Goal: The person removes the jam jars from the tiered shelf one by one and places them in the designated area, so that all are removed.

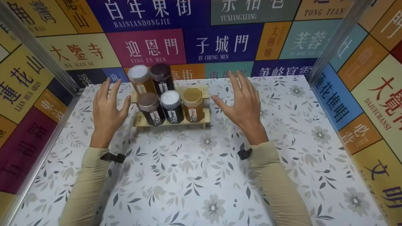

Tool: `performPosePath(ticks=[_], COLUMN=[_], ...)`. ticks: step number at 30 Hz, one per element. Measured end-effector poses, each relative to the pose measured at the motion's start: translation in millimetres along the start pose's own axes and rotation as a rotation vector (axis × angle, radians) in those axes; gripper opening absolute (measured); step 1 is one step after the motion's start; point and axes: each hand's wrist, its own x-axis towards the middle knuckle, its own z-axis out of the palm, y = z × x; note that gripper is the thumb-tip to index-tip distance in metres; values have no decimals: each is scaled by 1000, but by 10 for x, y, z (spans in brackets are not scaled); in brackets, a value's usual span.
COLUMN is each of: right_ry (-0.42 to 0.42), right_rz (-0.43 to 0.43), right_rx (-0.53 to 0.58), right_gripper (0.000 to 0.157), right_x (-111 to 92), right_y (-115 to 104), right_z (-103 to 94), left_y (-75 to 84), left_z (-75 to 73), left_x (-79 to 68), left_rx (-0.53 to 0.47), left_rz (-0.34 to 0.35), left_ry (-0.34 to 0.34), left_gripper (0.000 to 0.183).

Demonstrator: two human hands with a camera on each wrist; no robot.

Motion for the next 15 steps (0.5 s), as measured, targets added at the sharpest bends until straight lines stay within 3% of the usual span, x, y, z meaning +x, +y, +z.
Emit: performPosePath(ticks=[3, 6, 11, 15], right_ry=[18, 1, -37, -15], right_rz=[-11, -17, -58, -108], right_rx=[79, 161, 305, 397], right_gripper=[87, 84, 80, 70], right_x=[-88, -176, -258, -270], right_y=[-105, -223, -410, -512], right_z=[104, 230, 454, 616], left_y=[1, -9, -16, -5], left_z=[108, 236, 441, 555], left_x=[-29, -85, -180, -227], left_rx=[-105, -256, -522, -648], left_rz=[-11, -77, -230, -303], left_ry=[27, 21, -54, -124], left_gripper=[59, 59, 56, 50])
